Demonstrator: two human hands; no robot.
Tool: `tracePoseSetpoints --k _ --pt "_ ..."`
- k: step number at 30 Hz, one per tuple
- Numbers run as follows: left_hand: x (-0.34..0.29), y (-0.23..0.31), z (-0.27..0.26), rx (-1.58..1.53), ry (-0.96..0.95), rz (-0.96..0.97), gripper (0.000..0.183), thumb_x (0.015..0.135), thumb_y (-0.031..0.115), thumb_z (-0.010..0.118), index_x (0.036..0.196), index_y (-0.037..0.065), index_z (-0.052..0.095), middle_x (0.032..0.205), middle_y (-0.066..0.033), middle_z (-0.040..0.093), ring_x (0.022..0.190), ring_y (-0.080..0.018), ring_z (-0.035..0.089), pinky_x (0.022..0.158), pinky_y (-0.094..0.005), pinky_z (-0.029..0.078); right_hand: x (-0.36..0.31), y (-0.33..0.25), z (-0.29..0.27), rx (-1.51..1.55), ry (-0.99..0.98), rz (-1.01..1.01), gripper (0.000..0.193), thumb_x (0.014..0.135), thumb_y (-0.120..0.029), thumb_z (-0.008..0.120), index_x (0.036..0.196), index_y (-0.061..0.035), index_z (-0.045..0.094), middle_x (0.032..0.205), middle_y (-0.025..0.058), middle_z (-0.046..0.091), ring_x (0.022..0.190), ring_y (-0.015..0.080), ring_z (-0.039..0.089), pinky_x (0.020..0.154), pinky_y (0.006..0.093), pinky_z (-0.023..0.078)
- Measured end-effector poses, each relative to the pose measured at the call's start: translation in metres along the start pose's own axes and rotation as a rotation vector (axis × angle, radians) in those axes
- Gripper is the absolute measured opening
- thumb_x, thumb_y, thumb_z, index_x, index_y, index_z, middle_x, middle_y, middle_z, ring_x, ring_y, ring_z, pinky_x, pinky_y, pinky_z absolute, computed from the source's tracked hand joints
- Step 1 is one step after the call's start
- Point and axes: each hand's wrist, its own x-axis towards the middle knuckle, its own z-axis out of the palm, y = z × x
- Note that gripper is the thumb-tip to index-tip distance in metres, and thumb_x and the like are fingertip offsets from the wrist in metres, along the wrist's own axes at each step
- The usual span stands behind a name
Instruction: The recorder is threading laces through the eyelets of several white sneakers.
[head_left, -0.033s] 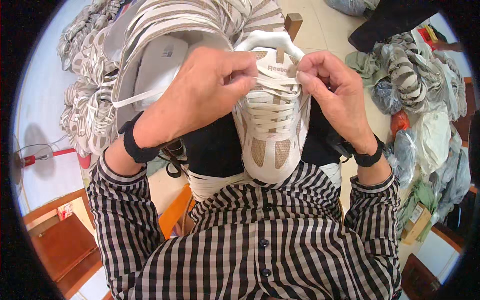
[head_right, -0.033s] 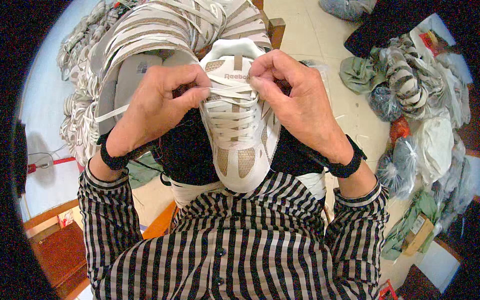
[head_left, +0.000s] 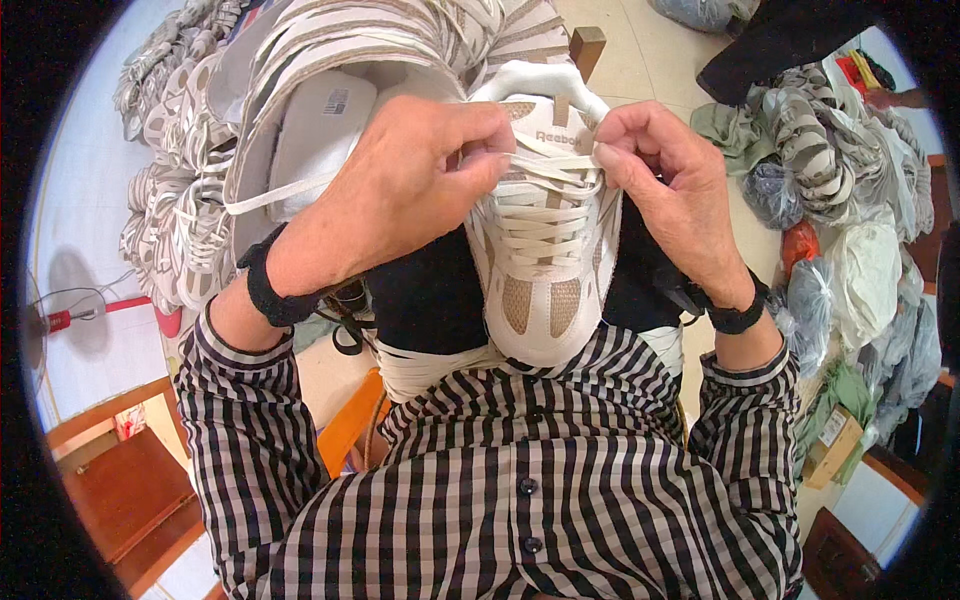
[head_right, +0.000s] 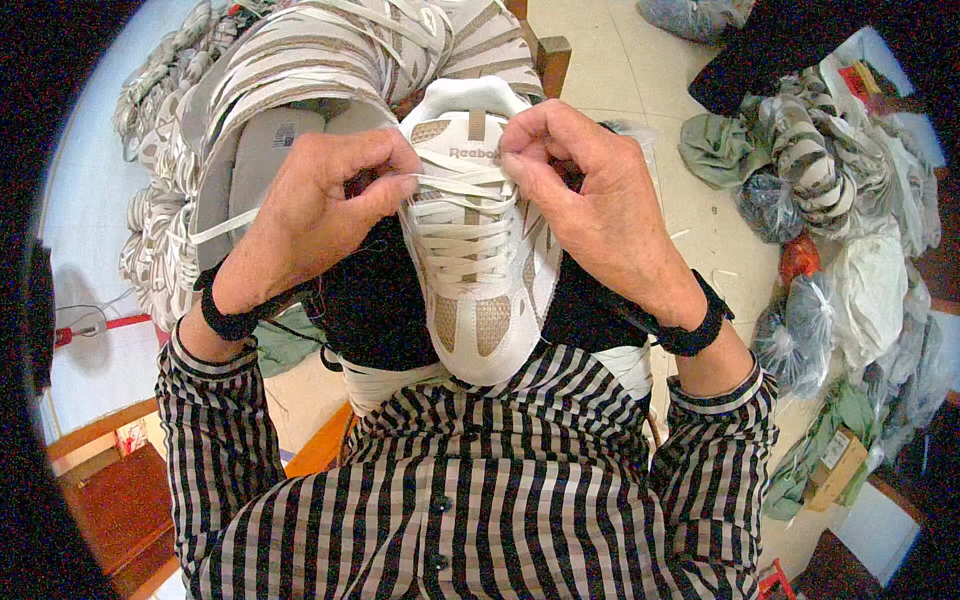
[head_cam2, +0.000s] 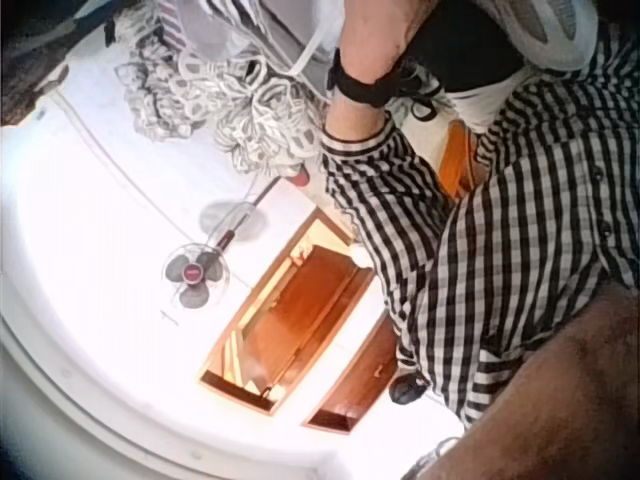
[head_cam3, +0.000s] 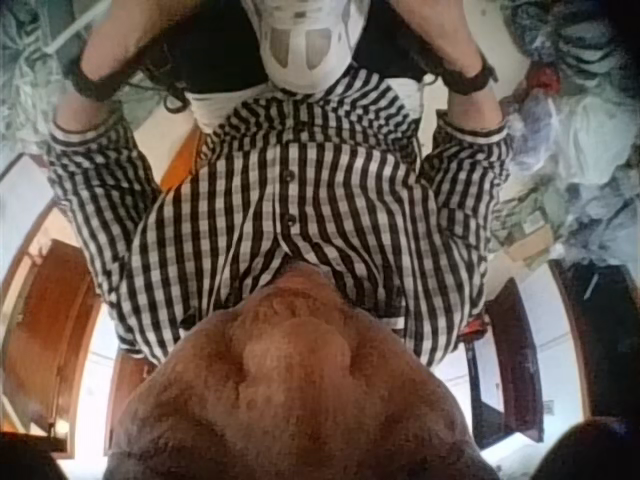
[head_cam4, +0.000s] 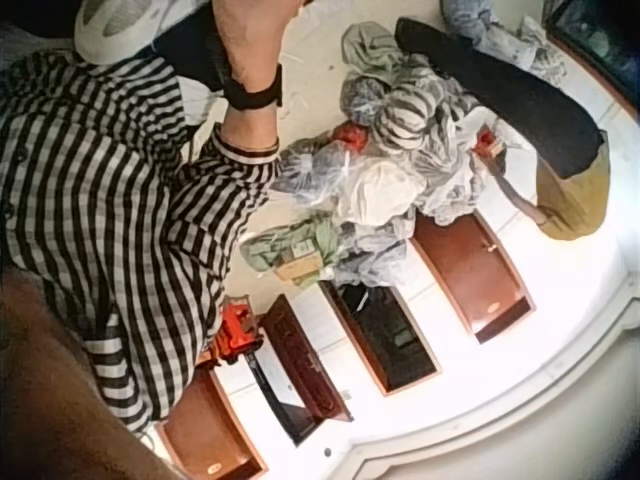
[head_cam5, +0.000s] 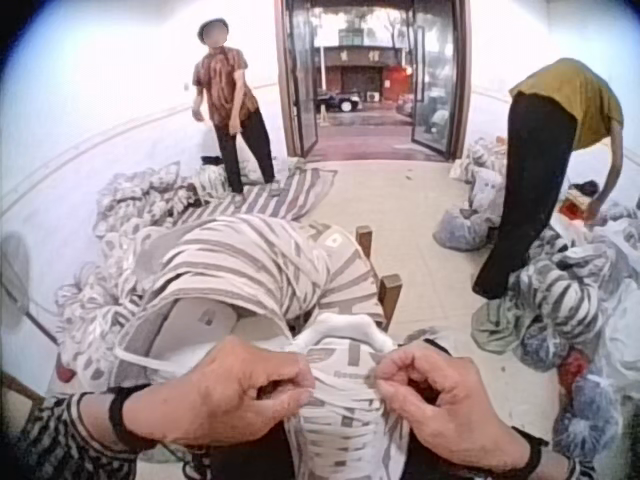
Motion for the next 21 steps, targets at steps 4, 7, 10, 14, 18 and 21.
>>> tracePoseSetpoints --k 4,7,10,14,18,21 --pt "-0.004 0.000 0.001 -0.004 -0.029 0.018 0.011 0.080 0.005 0.061 0.091 0.004 0.063 0.067 -0.0169 0.055 0.057 -0.0297 0.054 0.054 -0.0357 0.042 -0.001 0.001 0.000 0.005 -0.013 -0.021 0.013 0.088 -0.005 0.064 0.100 -0.0012 0.059 0.078 -0.0020 0.060 0.071 0.0034 0.052 0.063 0.0205 0.043" --pt "-0.005 -0.003 0.006 0.126 0.074 0.242 0.009 0.080 0.004 0.063 0.090 0.004 0.062 0.070 -0.0162 0.057 0.059 -0.0293 0.056 0.055 -0.0351 0.043 -0.001 0.002 -0.001 0.034 -0.035 -0.030 0.016 0.087 -0.004 0.065 0.101 -0.0021 0.059 0.080 -0.0041 0.057 0.072 0.0022 0.050 0.063 0.0193 0.042" --pt "-0.007 -0.006 0.010 0.205 0.150 0.359 0.006 0.081 0.005 0.064 0.086 0.003 0.060 0.071 -0.0146 0.058 0.059 -0.0290 0.055 0.055 -0.0336 0.044 0.000 0.002 -0.001 0.031 -0.041 -0.033 0.016 0.087 -0.004 0.065 0.102 -0.0027 0.060 0.079 -0.0049 0.055 0.071 0.0020 0.049 0.062 0.0185 0.041" --pt "-0.013 -0.005 0.005 -0.078 0.017 0.130 0.008 0.084 0.008 0.064 0.083 0.001 0.060 0.066 -0.0094 0.056 0.057 -0.0220 0.053 0.054 -0.0301 0.042 -0.001 0.002 -0.002 0.008 -0.057 0.002 0.016 0.087 -0.004 0.065 0.101 -0.0023 0.060 0.078 -0.0052 0.055 0.071 0.0016 0.049 0.062 0.0179 0.041" --pt "-0.016 -0.003 -0.004 -0.403 -0.234 -0.250 0.015 0.088 0.014 0.063 0.082 0.001 0.060 0.067 -0.0004 0.055 0.060 -0.0098 0.048 0.054 -0.0253 0.039 0.002 0.006 -0.006 0.145 -0.080 0.099 0.012 0.088 -0.008 0.064 0.099 -0.0039 0.060 0.077 -0.0058 0.056 0.068 0.0010 0.048 0.059 0.0179 0.040" --pt "-0.019 -0.006 -0.004 -0.271 -0.126 -0.246 0.018 0.092 0.020 0.064 0.081 0.006 0.061 0.072 0.0051 0.057 0.060 -0.0031 0.045 0.052 -0.0203 0.035 0.007 0.009 -0.009 0.250 -0.091 0.178 0.010 0.089 -0.009 0.063 0.098 -0.0055 0.060 0.076 -0.0061 0.056 0.063 0.0014 0.047 0.055 0.0180 0.038"
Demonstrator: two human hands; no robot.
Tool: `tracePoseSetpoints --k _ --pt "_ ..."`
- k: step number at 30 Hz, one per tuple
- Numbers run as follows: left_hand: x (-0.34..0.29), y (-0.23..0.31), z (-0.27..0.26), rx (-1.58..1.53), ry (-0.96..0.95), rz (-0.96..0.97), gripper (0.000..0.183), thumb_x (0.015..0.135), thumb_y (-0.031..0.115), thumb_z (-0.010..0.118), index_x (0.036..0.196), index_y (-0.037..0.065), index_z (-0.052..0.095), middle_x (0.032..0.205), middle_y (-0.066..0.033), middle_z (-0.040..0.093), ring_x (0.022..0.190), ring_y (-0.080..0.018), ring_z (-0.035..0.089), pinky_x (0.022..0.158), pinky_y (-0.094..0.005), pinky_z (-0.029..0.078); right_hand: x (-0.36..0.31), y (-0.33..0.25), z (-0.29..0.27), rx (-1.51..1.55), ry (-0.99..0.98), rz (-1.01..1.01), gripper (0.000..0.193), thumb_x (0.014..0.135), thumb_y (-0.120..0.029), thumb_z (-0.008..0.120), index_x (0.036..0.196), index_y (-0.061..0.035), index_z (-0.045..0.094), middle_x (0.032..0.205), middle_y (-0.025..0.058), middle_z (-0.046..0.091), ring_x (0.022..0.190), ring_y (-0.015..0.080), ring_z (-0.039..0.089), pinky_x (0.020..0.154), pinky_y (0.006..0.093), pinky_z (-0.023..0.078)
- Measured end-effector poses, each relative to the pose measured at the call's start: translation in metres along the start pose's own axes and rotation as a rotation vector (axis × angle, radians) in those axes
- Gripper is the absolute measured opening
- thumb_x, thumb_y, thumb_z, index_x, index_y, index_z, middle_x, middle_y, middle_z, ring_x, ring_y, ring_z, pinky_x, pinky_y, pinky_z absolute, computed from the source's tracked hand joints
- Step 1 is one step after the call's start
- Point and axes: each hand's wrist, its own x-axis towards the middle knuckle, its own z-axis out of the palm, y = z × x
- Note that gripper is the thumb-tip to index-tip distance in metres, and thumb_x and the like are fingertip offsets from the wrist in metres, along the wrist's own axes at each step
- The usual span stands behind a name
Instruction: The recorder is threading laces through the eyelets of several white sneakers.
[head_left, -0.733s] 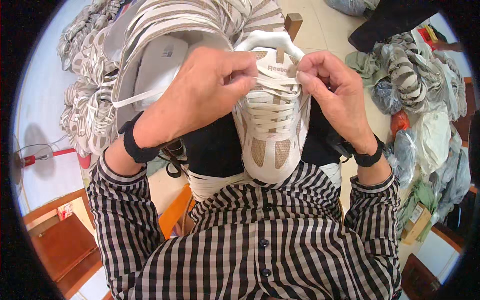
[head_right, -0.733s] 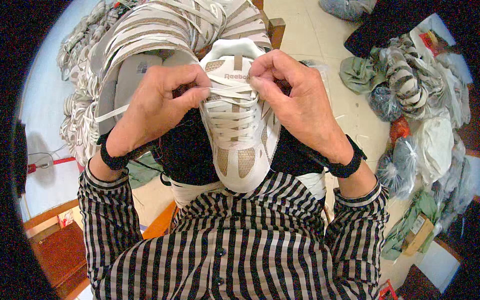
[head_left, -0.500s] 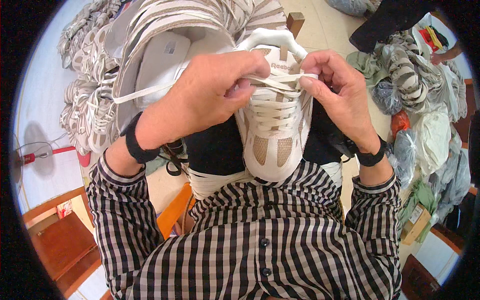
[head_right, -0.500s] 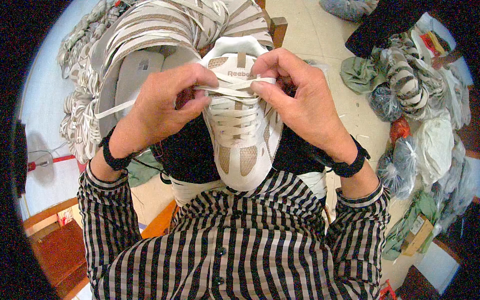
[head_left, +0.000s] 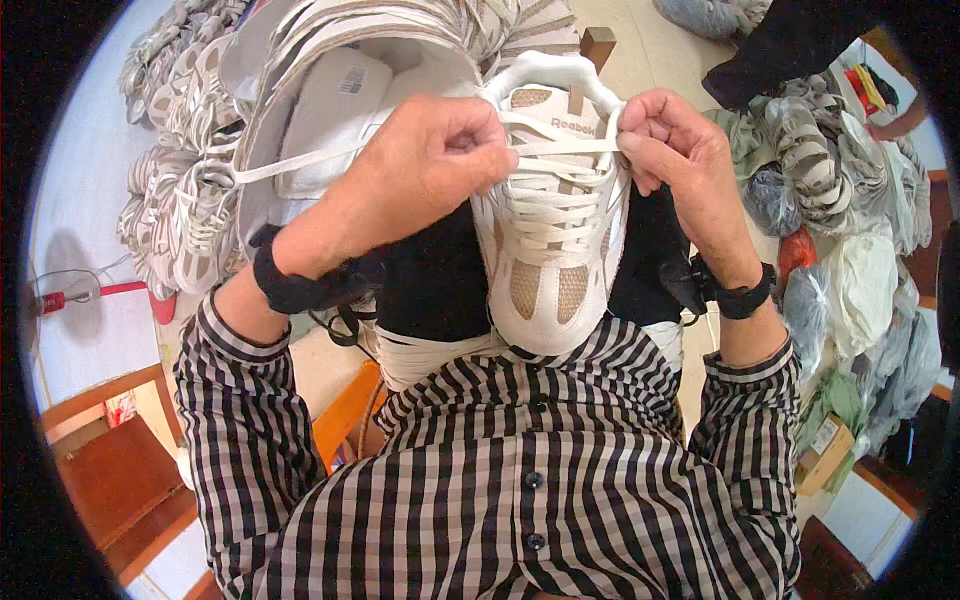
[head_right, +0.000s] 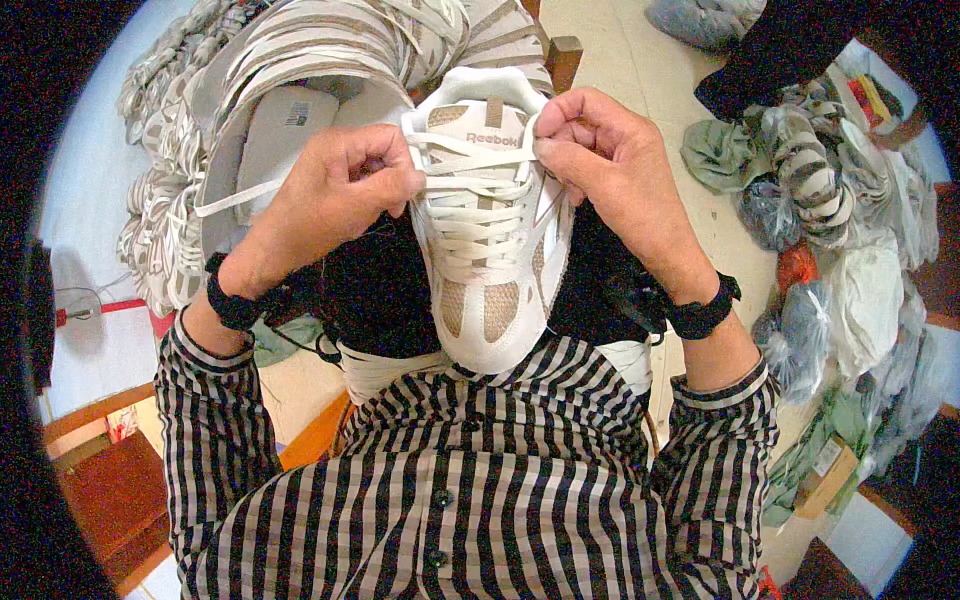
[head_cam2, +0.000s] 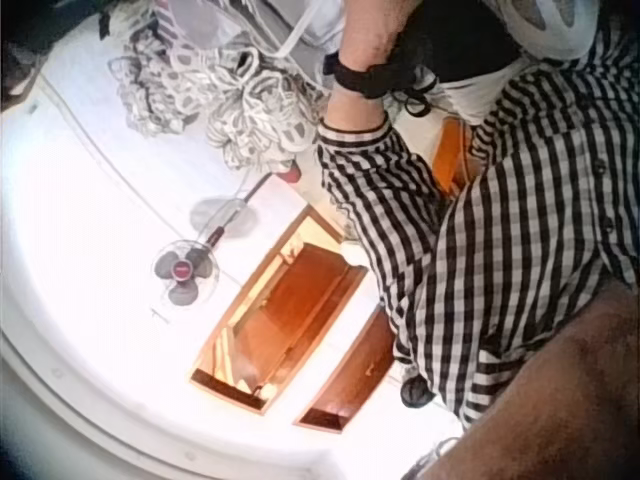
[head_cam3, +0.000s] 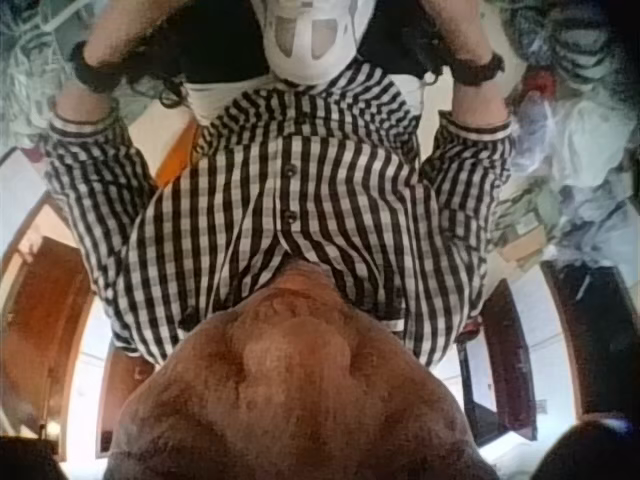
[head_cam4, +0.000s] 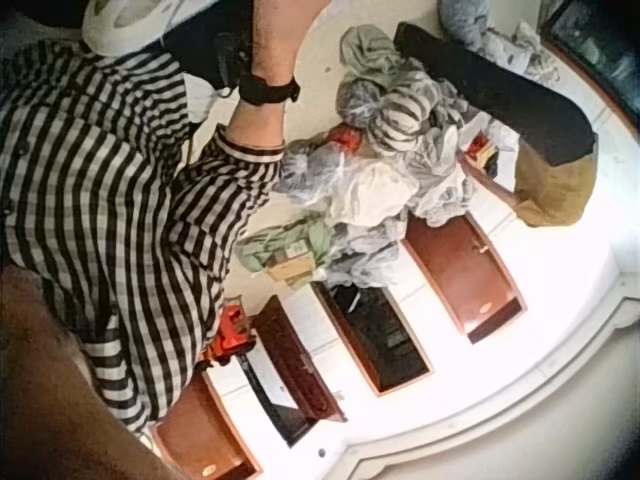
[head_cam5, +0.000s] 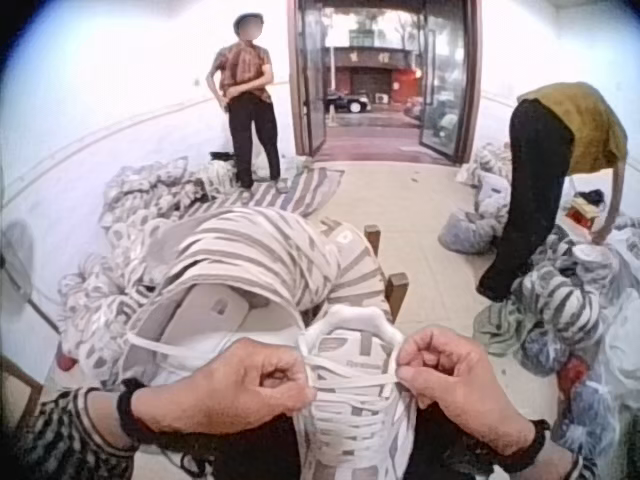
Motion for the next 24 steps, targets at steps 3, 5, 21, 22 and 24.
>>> tracePoseSetpoints --k 3,5,21,22,24 --pt "-0.001 -0.008 0.008 -0.053 0.100 0.094 0.015 0.091 0.020 0.065 0.083 0.007 0.062 0.072 0.0047 0.058 0.057 -0.0027 0.045 0.049 -0.0197 0.034 0.001 -0.001 -0.001 0.062 0.006 0.018 0.010 0.089 -0.009 0.063 0.098 -0.0059 0.059 0.075 -0.0061 0.056 0.059 0.0020 0.045 0.053 0.0179 0.035" --pt "-0.001 -0.012 0.012 -0.201 0.131 0.072 0.013 0.091 0.019 0.066 0.087 0.007 0.062 0.073 0.0043 0.059 0.056 -0.0022 0.045 0.047 -0.0190 0.033 -0.002 -0.004 -0.001 0.124 0.022 0.023 0.011 0.088 -0.008 0.063 0.098 -0.0054 0.058 0.073 -0.0060 0.054 0.056 0.0021 0.043 0.051 0.0176 0.033" --pt "0.000 -0.026 0.031 -0.113 0.341 0.389 0.019 0.085 0.001 0.064 0.103 0.005 0.063 0.105 -0.0043 0.063 0.074 -0.0107 0.060 0.061 -0.0241 0.049 -0.011 -0.004 -0.046 0.325 0.025 0.070 0.010 0.088 -0.009 0.062 0.095 -0.0074 0.055 0.073 -0.0057 0.046 0.055 0.0023 0.037 0.051 0.0203 0.036" --pt "0.001 -0.026 0.032 0.089 0.436 0.478 0.019 0.085 0.002 0.064 0.103 0.005 0.062 0.110 -0.0066 0.063 0.071 -0.0115 0.058 0.058 -0.0245 0.048 -0.010 0.000 -0.047 0.265 0.022 0.113 0.011 0.087 -0.009 0.062 0.096 -0.0073 0.055 0.074 -0.0055 0.046 0.056 0.0025 0.038 0.051 0.0205 0.037" --pt "0.002 -0.025 0.030 0.384 0.557 0.546 0.022 0.084 0.002 0.064 0.105 0.006 0.061 0.111 -0.0100 0.063 0.069 -0.0158 0.059 0.057 -0.0277 0.048 -0.015 0.006 -0.047 -0.155 0.077 0.000 0.017 0.085 -0.006 0.065 0.100 -0.0057 0.058 0.077 -0.0047 0.049 0.061 0.0051 0.043 0.054 0.0230 0.039"
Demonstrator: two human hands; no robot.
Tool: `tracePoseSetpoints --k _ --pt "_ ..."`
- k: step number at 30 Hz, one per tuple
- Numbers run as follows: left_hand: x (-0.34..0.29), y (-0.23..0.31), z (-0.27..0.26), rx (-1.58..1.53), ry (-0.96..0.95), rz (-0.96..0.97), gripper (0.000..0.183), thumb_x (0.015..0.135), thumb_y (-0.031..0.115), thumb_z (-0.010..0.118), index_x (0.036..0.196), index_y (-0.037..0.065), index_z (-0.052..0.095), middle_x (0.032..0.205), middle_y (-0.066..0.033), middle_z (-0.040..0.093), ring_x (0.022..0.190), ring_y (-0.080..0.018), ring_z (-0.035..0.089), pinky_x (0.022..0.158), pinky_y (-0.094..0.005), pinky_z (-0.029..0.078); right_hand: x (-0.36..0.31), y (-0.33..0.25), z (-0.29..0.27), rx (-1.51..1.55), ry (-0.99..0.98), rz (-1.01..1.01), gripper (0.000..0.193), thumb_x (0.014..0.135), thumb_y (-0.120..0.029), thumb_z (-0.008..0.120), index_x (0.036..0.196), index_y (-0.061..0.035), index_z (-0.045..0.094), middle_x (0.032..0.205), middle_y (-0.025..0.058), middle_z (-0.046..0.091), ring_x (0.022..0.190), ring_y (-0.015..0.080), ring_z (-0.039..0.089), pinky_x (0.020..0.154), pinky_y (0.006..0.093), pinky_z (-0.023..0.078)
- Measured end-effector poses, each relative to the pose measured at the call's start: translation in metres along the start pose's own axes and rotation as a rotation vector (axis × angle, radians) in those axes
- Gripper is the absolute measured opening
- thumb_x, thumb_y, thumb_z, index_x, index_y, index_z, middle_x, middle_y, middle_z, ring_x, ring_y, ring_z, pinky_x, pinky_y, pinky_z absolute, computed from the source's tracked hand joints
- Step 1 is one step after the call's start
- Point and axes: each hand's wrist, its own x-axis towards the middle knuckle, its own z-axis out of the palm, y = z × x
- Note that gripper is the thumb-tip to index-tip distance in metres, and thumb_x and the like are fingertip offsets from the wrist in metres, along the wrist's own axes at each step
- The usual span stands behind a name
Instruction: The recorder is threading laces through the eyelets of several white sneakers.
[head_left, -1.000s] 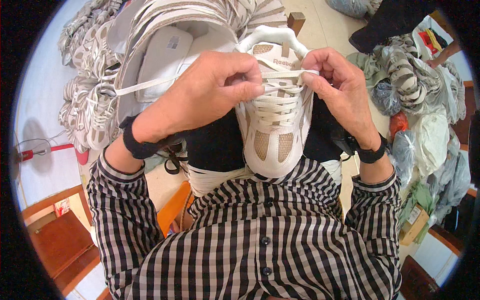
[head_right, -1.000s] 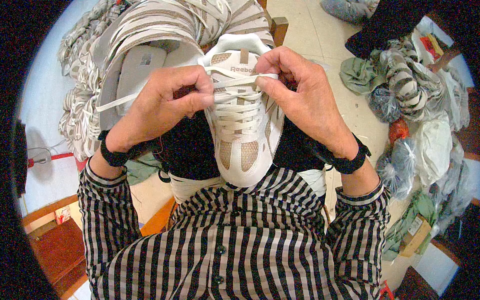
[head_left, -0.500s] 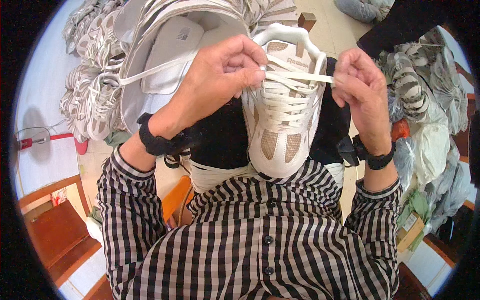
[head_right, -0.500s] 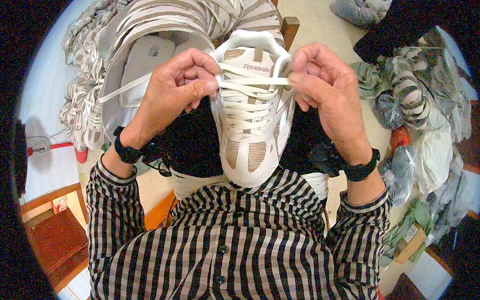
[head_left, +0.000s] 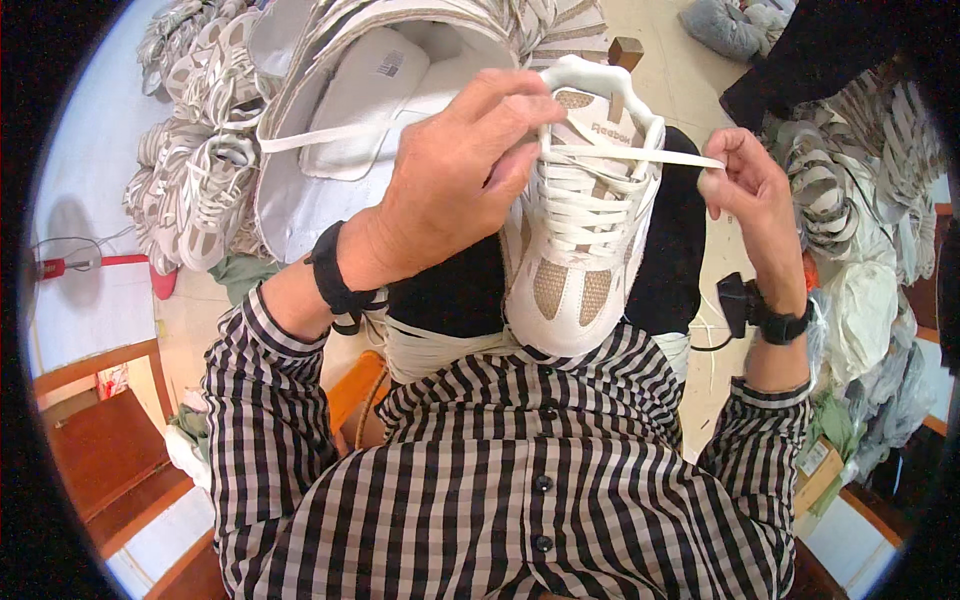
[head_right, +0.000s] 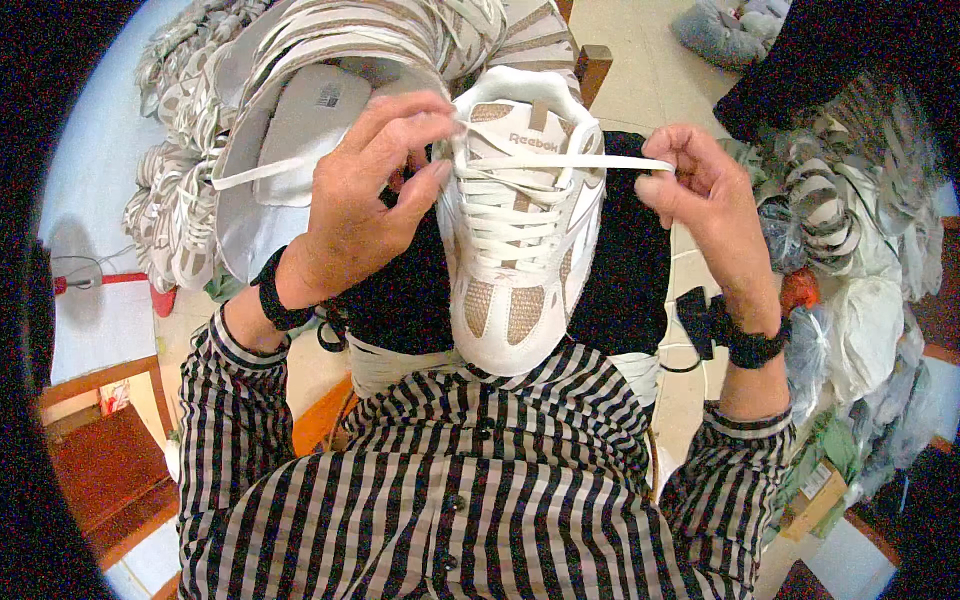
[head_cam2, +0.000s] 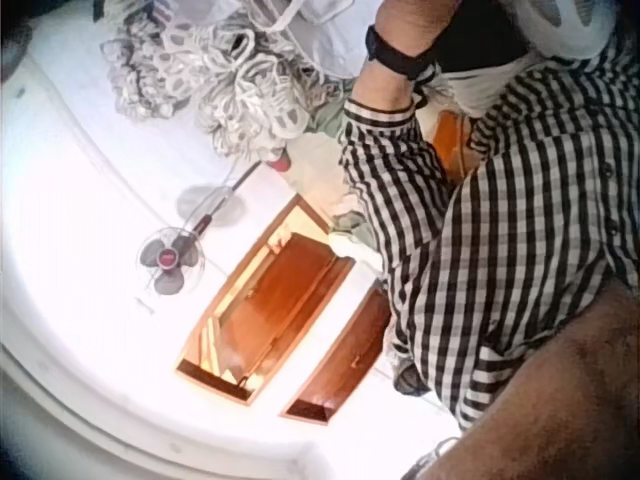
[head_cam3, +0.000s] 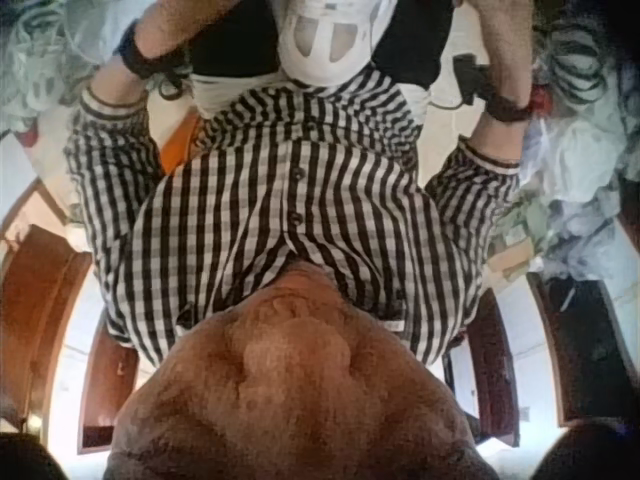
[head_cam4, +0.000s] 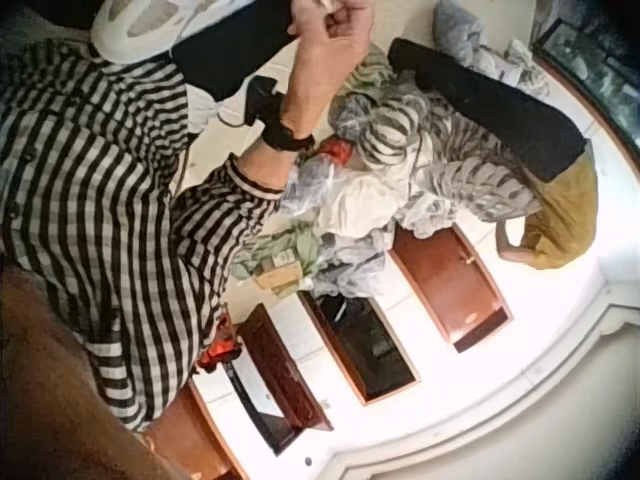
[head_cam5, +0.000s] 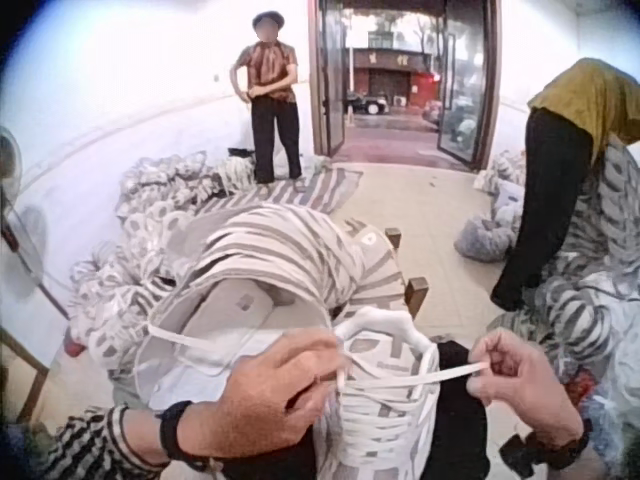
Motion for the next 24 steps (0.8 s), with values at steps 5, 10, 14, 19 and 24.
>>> tracePoseSetpoints --k 5,10,14,19,24 --pt "0.004 -0.004 -0.017 0.420 -0.198 0.040 0.024 0.083 0.005 0.064 0.105 0.007 0.058 0.092 -0.0120 0.063 0.072 -0.0297 0.064 0.058 -0.0391 0.050 -0.015 0.004 -0.002 -0.803 0.151 -0.329 0.016 0.086 -0.002 0.061 0.102 -0.0041 0.060 0.081 0.0087 0.057 0.069 0.0234 0.058 0.062 0.0324 0.046" --pt "0.014 -0.003 -0.036 0.606 -0.316 0.123 0.015 0.081 0.003 0.058 0.095 0.006 0.055 0.077 -0.0127 0.061 0.070 -0.0327 0.065 0.057 -0.0411 0.050 -0.017 -0.001 -0.017 -1.110 0.272 -0.587 0.013 0.090 0.000 0.057 0.103 -0.0011 0.060 0.088 0.0125 0.055 0.076 0.0296 0.058 0.066 0.0350 0.046" --pt "0.015 0.001 -0.068 0.706 -0.384 0.123 0.013 0.079 0.000 0.056 0.091 0.005 0.054 0.076 -0.0141 0.063 0.072 -0.0330 0.065 0.058 -0.0422 0.050 -0.023 0.003 -0.042 -1.456 0.266 -0.406 0.006 0.089 -0.007 0.054 0.094 -0.0042 0.056 0.092 0.0126 0.056 0.088 0.0327 0.060 0.070 0.0424 0.049" --pt "-0.002 -0.001 -0.123 0.761 -0.414 -0.017 0.016 0.081 -0.003 0.052 0.096 0.004 0.054 0.081 -0.0187 0.063 0.073 -0.0360 0.065 0.062 -0.0444 0.049 -0.032 0.029 -0.091 -1.260 0.218 -0.209 0.014 0.093 -0.009 0.050 0.100 0.0003 0.057 0.088 0.0260 0.061 0.085 0.0470 0.057 0.072 0.0500 0.045" --pt "-0.041 0.014 -0.165 0.904 -0.407 -0.112 0.020 0.083 -0.002 0.052 0.101 0.005 0.053 0.083 -0.0167 0.063 0.074 -0.0351 0.064 0.061 -0.0433 0.049 -0.063 0.059 -0.142 -1.245 0.294 -0.089 0.008 0.090 -0.005 0.048 0.095 -0.0003 0.052 0.086 0.0269 0.060 0.084 0.0480 0.058 0.067 0.0520 0.044"
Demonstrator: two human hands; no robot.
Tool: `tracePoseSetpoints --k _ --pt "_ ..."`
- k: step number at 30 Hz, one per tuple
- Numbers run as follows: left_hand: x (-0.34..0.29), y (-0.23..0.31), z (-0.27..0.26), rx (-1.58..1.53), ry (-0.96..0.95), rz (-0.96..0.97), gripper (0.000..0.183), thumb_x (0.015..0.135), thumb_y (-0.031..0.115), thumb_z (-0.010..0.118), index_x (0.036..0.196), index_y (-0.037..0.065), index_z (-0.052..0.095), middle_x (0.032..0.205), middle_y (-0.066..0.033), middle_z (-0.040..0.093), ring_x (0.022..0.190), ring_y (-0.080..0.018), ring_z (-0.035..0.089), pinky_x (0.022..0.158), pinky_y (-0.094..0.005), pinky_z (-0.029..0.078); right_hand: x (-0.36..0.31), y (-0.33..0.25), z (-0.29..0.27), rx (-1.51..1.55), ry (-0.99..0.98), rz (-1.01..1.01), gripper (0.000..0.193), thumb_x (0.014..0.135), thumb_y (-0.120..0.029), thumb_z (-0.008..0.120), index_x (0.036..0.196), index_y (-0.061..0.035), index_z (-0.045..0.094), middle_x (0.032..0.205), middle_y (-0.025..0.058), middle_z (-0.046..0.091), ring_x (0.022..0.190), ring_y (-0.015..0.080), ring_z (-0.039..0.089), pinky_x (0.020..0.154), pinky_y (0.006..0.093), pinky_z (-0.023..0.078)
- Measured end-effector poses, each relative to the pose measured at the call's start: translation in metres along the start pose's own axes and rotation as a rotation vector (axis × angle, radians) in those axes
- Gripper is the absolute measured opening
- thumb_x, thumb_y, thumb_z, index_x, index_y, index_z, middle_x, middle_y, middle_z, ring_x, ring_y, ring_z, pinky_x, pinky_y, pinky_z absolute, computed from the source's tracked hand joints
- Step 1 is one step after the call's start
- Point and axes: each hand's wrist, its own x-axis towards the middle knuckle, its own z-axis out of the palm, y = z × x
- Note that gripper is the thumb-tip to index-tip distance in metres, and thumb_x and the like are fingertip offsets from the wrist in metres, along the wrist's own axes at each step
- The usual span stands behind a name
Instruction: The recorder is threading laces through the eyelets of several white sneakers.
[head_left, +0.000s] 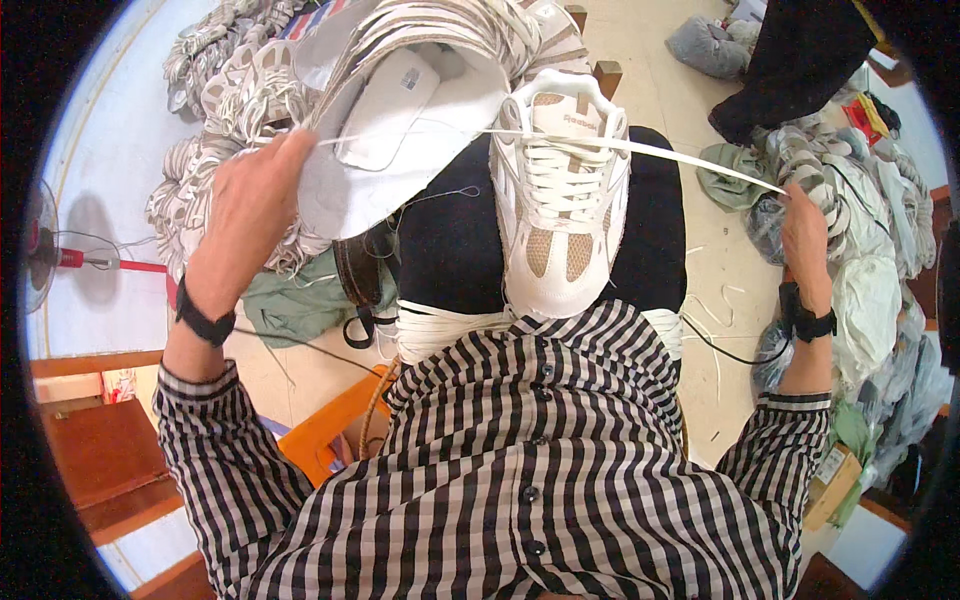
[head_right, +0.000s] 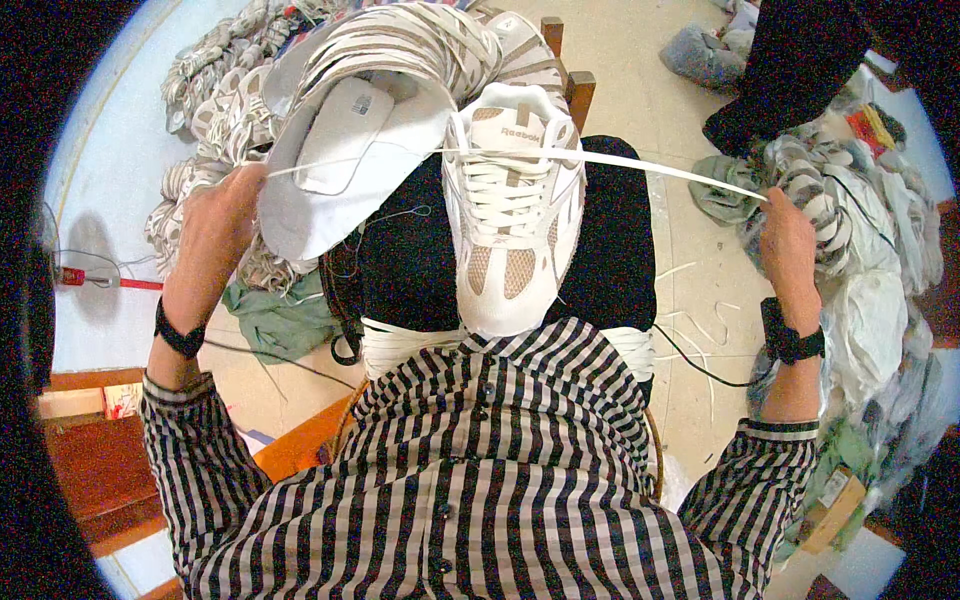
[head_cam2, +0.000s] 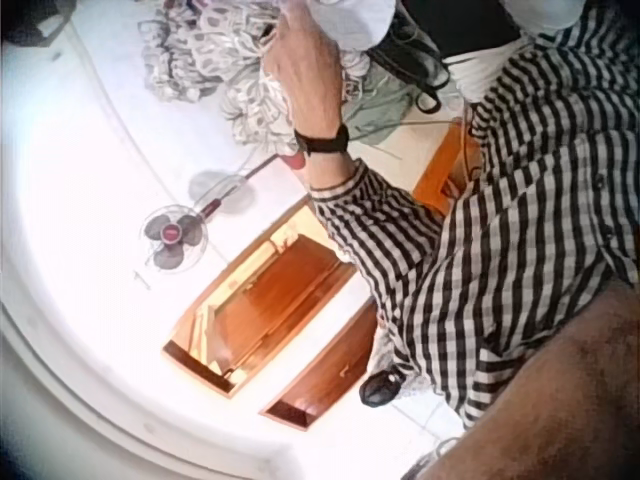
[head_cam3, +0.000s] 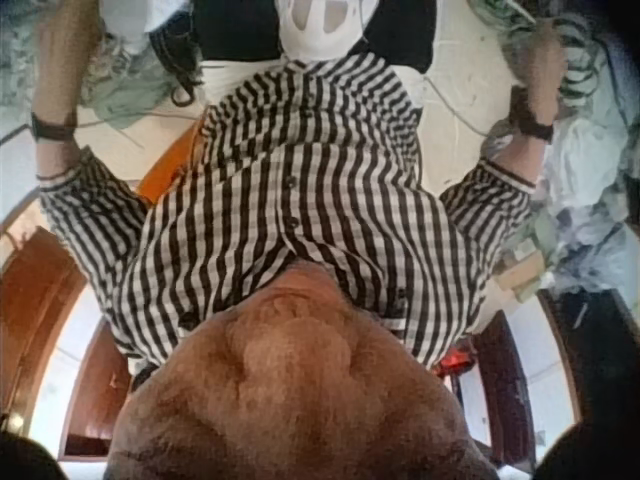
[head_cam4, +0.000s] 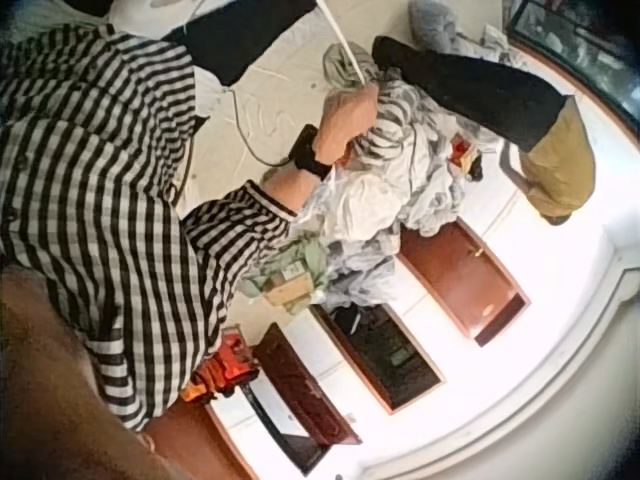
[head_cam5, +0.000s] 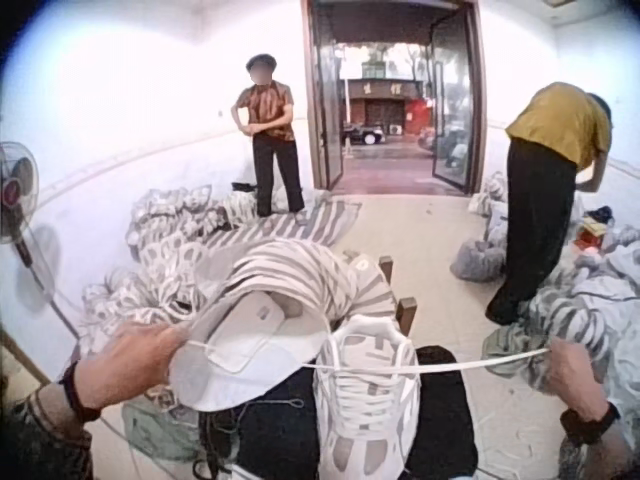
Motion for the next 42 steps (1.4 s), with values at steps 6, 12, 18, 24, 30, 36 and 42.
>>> tracePoseSetpoints --k 6,12,18,24,30,36,42 --pt "-0.062 -0.043 -0.010 0.173 -0.027 -0.175 0.019 0.085 -0.002 0.051 0.102 0.005 0.051 0.084 -0.0152 0.062 0.073 -0.0353 0.064 0.060 -0.0441 0.048 -0.042 0.050 0.003 -0.061 0.006 0.128 0.015 0.087 0.001 0.046 0.099 -0.0008 0.055 0.088 0.0277 0.062 0.085 0.0469 0.060 0.070 0.0524 0.047" --pt "-0.097 -0.059 -0.008 0.259 -0.220 -0.278 0.010 0.085 -0.001 0.051 0.092 0.004 0.054 0.081 -0.0151 0.059 0.072 -0.0355 0.062 0.060 -0.0448 0.047 -0.074 0.073 0.009 -0.097 0.109 0.176 0.020 0.089 -0.001 0.048 0.105 0.0000 0.060 0.086 0.0267 0.064 0.080 0.0464 0.061 0.068 0.0517 0.048" --pt "-0.115 -0.051 0.007 0.267 -0.088 -0.186 0.011 0.080 -0.003 0.053 0.087 0.004 0.053 0.083 -0.0151 0.053 0.081 -0.0354 0.059 0.064 -0.0452 0.048 -0.068 0.019 -0.008 0.277 0.169 0.196 0.021 0.092 -0.002 0.052 0.110 -0.0007 0.064 0.088 0.0149 0.070 0.080 0.0270 0.069 0.068 0.0371 0.053" --pt "-0.133 -0.055 0.041 0.109 -0.194 -0.298 0.007 0.085 -0.001 0.054 0.090 0.004 0.052 0.079 -0.0181 0.057 0.074 -0.0398 0.061 0.060 -0.0477 0.047 -0.016 -0.131 0.000 1.203 0.122 -0.008 0.016 0.097 -0.003 0.049 0.112 -0.0003 0.056 0.098 0.0129 0.071 0.091 0.0162 0.069 0.074 0.0255 0.054" --pt "-0.156 -0.033 0.060 -0.137 -0.170 -0.337 0.004 0.091 0.003 0.054 0.090 0.002 0.051 0.078 -0.0223 0.060 0.075 -0.0440 0.061 0.060 -0.0477 0.047 0.033 -0.206 0.030 1.407 0.067 0.046 0.006 0.094 -0.008 0.060 0.095 -0.0026 0.061 0.080 0.0007 0.065 0.072 0.0062 0.056 0.066 0.0216 0.047" --pt "-0.168 -0.010 0.084 -0.305 -0.189 -0.365 0.004 0.090 0.000 0.055 0.089 0.001 0.051 0.080 -0.0233 0.059 0.075 -0.0441 0.060 0.060 -0.0465 0.047 0.031 -0.211 0.042 1.090 0.189 -0.004 0.008 0.090 -0.008 0.063 0.091 -0.0012 0.059 0.077 0.0075 0.063 0.069 0.0132 0.056 0.064 0.0277 0.046" --pt "-0.135 0.035 0.062 -0.414 0.008 -0.248 0.015 0.085 -0.005 0.059 0.098 0.001 0.058 0.080 -0.0194 0.062 0.072 -0.0372 0.063 0.062 -0.0406 0.049 0.032 -0.214 0.020 0.594 0.347 -0.298 0.006 0.085 -0.005 0.061 0.089 -0.0026 0.057 0.082 0.0152 0.063 0.074 0.0330 0.062 0.065 0.0395 0.048"
